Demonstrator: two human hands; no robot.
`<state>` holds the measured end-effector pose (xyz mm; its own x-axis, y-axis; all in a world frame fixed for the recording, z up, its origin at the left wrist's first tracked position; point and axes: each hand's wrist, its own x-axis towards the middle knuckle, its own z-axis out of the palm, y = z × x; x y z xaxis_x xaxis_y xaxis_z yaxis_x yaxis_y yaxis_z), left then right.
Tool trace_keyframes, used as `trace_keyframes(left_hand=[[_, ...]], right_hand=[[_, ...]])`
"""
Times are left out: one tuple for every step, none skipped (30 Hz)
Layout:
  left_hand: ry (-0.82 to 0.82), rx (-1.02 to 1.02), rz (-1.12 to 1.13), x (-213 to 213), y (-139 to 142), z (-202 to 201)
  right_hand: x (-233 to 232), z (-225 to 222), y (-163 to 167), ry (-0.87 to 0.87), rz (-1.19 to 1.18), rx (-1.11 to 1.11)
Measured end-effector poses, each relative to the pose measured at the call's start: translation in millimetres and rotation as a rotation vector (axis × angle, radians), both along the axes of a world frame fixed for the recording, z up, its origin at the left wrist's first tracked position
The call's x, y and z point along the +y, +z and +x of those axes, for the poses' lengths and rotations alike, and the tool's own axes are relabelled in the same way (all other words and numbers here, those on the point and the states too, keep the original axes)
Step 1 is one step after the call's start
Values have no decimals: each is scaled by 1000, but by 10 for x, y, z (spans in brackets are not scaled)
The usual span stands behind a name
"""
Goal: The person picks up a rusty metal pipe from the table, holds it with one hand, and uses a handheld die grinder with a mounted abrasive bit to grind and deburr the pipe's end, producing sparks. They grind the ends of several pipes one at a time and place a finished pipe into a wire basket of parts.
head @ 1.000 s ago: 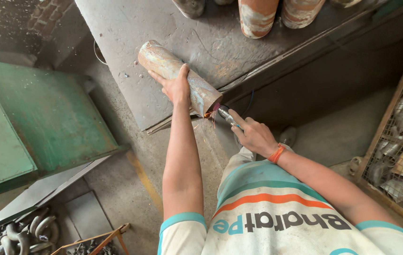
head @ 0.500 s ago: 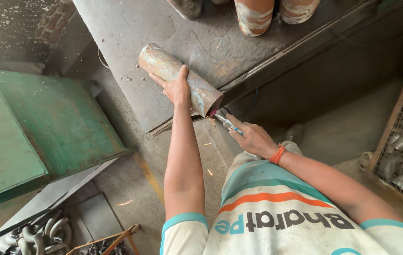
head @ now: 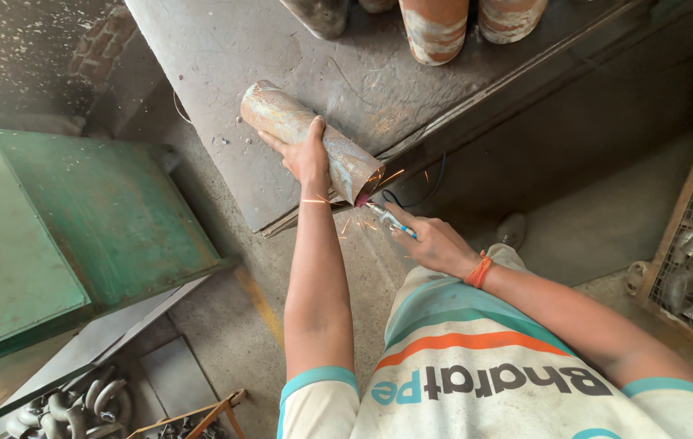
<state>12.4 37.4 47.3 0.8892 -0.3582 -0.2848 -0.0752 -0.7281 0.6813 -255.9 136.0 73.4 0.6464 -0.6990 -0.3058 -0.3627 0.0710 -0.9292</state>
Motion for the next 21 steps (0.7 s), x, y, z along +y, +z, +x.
trace_keyframes(left_hand=[[2,2,1,3,7,-6],[4,4,3,7,15,-12],[1,4,0,7,26,-21],[-1,5,-4,5,40,-28],[-4,5,-6,9,51,-36],[-2,12,-5,16,62,-43],[-2,18,-6,19,78,-47],[0,25,-9,13,91,-51],[-1,23,-13,14,100,-59],[0,21,-15,19,106,-65],[0,18,-19,17,113,-67],[-2,18,-24,14,121,-63],[-4,19,-27,20,122,-63],[-7,20,-30,20,121,-62],[-6,16,-26,18,119,-61],[-4,11,-22,18,119,-59],[-3,6,-16,22,115,-58],[-5,6,-13,28,110,-56],[-6,6,-12,25,112,-54],[-7,7,-10,33,112,-50],[-6,9,-15,41,112,-47]], right_hand=[[-2,0,17,0,-1,-12],[-5,1,34,-1,-1,-24],[-12,-2,53,-2,-3,-36],[-22,0,72,3,-21,-14],[-21,2,88,7,-37,8],[-22,3,102,11,-53,30],[-29,3,121,8,-53,27],[-37,1,137,5,-54,23],[-38,-4,151,3,-54,21],[-38,-7,161,2,-49,22],[-42,-9,169,1,-45,21],[-46,-8,176,1,-42,21],[-45,-11,180,-7,-50,3],[-47,-12,180,-17,-60,-16],[-52,-14,181,-26,-71,-35],[-58,-15,183,-24,-69,-26],[-59,-18,185,-23,-64,-16],[-60,-21,186,-22,-59,-6],[-73,-25,190,-31,-68,-23],[-77,-32,196,-38,-74,-40],[-82,-37,203,-46,-79,-57]])
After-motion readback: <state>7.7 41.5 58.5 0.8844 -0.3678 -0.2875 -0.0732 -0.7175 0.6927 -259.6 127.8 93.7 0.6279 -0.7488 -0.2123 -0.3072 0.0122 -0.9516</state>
